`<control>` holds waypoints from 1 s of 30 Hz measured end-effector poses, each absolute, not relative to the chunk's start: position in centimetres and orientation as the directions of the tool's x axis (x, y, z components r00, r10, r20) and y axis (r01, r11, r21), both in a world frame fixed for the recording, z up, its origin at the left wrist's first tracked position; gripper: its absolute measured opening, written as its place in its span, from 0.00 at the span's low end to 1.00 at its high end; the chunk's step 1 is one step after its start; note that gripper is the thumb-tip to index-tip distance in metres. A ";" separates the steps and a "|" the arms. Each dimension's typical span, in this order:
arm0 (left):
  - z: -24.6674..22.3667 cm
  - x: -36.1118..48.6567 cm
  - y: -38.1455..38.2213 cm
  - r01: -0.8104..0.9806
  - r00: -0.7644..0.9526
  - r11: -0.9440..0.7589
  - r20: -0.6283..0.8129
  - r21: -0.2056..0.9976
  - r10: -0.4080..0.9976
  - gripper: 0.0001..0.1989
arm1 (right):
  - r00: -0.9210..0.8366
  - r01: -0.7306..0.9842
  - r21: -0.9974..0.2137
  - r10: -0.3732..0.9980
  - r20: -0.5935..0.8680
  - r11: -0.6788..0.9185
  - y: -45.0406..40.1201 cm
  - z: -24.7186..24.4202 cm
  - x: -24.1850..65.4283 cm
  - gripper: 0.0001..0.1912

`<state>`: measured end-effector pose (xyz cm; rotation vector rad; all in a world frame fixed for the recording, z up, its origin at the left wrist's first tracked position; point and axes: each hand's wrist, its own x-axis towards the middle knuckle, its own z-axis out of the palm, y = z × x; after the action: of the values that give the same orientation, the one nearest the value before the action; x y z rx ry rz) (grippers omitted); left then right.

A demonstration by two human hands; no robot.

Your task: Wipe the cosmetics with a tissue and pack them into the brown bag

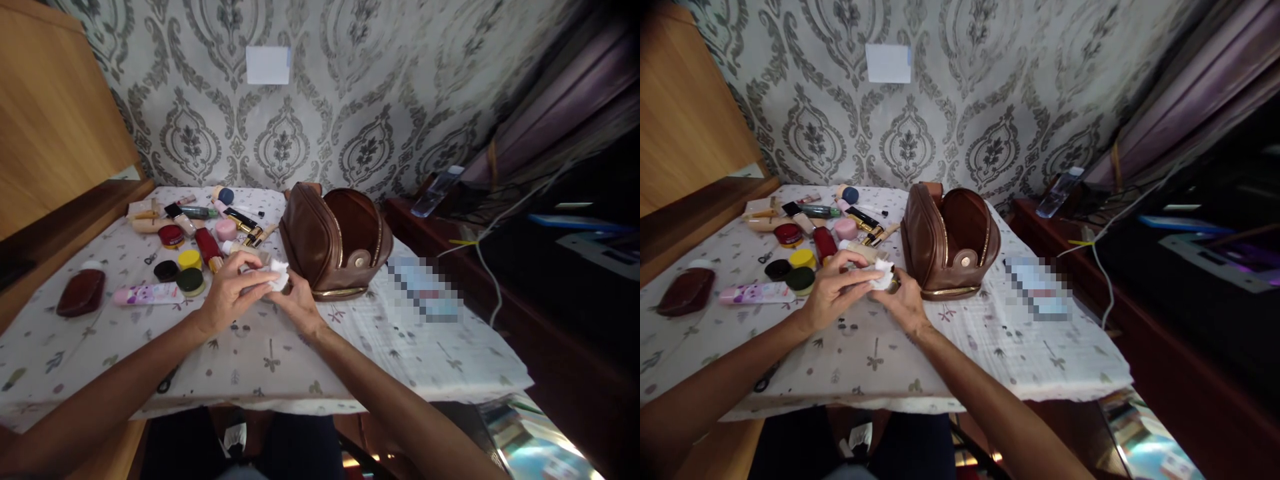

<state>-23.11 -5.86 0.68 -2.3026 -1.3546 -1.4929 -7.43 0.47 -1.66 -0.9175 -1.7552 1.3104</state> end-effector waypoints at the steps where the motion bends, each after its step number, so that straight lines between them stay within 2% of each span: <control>1: 0.7 -23.0 -6.0 0.734 0.172 -0.595 0.758 0.327 0.629 0.10 | -0.490 0.125 -0.956 0.854 0.175 0.267 0.4 -1.9 -7.5 0.19; 3: 0.7 -22.7 -6.2 0.796 0.207 -0.542 0.718 0.271 0.664 0.10 | -0.539 0.148 -0.910 0.803 0.253 0.386 0.2 -2.2 -7.7 0.17; 5: 0.8 -22.4 -6.3 0.838 0.187 -0.473 0.671 0.273 0.717 0.11 | -0.560 0.188 -0.852 0.766 0.317 0.489 0.0 -2.2 -7.8 0.17; 10: 1.4 -22.8 -6.0 0.814 0.014 -0.331 0.553 0.478 0.833 0.15 | -0.604 0.225 -0.771 0.706 0.370 0.596 -0.3 -2.1 -7.7 0.22; 13: 1.4 -23.6 -5.2 0.723 -0.102 -0.253 0.462 0.643 0.881 0.17 | -0.614 0.165 -0.813 0.703 0.359 0.559 -0.1 -2.4 -7.7 0.28; 16: 1.1 -24.1 -4.7 0.603 -0.217 -0.170 0.365 0.780 0.905 0.18 | -0.577 0.074 -0.898 0.753 0.317 0.434 0.0 -2.7 -7.8 0.33; 20: 1.0 -23.7 -4.8 0.619 -0.244 -0.178 0.403 0.765 0.882 0.18 | -0.493 -0.006 -0.946 0.823 0.284 0.323 0.0 -2.7 -7.8 0.34; 25: 1.6 -23.1 -5.8 0.669 -0.177 -0.231 0.454 0.706 0.873 0.17 | -0.487 -0.004 -0.919 0.802 0.346 0.394 -0.7 -1.8 -7.2 0.32; 30: 1.3 -23.6 -6.2 0.531 -0.218 -0.260 0.426 0.807 0.878 0.17 | -0.502 -0.082 -0.933 0.794 0.343 0.351 -1.9 0.5 -6.0 0.30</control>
<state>-23.60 -6.24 1.30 -2.1265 -2.0641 -1.8230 -6.03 -1.86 0.48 -0.6346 -1.7487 1.2723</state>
